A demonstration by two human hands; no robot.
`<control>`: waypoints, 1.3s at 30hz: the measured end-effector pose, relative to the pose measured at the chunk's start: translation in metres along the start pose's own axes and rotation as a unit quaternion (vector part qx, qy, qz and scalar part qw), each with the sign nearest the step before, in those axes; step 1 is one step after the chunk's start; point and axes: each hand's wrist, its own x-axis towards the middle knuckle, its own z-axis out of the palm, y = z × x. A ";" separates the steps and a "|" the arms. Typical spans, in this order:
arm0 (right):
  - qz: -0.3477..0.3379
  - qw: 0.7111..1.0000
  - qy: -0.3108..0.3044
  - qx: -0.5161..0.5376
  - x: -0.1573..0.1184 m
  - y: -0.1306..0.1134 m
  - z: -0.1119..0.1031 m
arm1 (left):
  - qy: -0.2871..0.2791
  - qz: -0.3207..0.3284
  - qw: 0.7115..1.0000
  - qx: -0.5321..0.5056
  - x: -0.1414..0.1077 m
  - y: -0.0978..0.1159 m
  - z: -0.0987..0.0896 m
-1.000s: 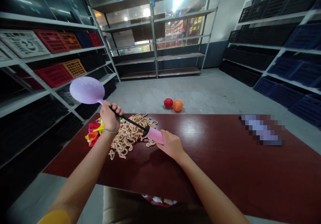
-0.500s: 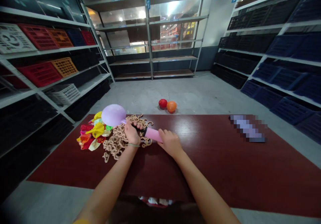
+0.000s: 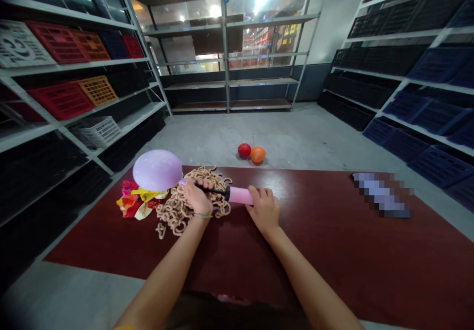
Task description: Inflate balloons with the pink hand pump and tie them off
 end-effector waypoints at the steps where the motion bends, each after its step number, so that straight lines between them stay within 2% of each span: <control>1: -0.020 1.000 -0.007 0.012 -0.001 -0.002 0.000 | -0.016 -0.008 1.000 0.008 -0.006 -0.008 0.002; 4: -0.059 0.997 -0.022 0.036 -0.001 -0.002 0.000 | -0.048 -0.022 0.998 0.021 -0.014 -0.020 0.008; 6: -0.071 0.996 -0.028 0.037 0.000 -0.001 -0.001 | -0.045 -0.020 0.999 0.022 -0.012 -0.014 0.011; 8: -0.079 0.996 -0.035 0.034 0.001 0.000 -0.003 | -0.036 -0.007 0.999 0.018 -0.005 0.003 0.011; 13: -0.077 0.996 -0.040 0.024 0.002 -0.003 -0.005 | -0.016 0.067 0.997 0.026 0.030 0.063 0.001; 16: -0.088 0.994 -0.057 0.027 0.002 -0.005 -0.002 | 0.003 0.080 0.996 0.028 0.044 0.080 -0.004; 19: -0.079 0.994 -0.064 0.025 0.002 -0.005 0.001 | 0.010 0.080 0.997 0.022 0.036 0.066 0.002; 25: -0.036 0.998 -0.046 0.012 0.000 -0.003 -0.001 | -0.052 0.011 0.998 0.031 -0.015 -0.003 0.017; 27: -0.051 0.997 -0.053 0.009 -0.001 -0.004 -0.003 | -0.060 -0.006 0.997 0.041 -0.018 -0.009 0.015; 29: -0.074 0.995 -0.062 0.006 -0.001 -0.006 -0.005 | -0.063 -0.003 0.997 0.047 -0.008 0.001 0.010; 35: -0.092 0.994 -0.058 0.001 0.004 -0.009 -0.003 | -0.052 0.051 0.996 0.055 0.050 0.071 0.002; 37: -0.090 0.994 -0.057 0.007 0.005 -0.009 -0.001 | -0.038 0.062 0.996 0.049 0.057 0.078 0.006; 39: -0.075 0.996 -0.052 0.012 0.006 -0.007 0.000 | -0.030 0.068 0.997 0.035 0.050 0.068 0.012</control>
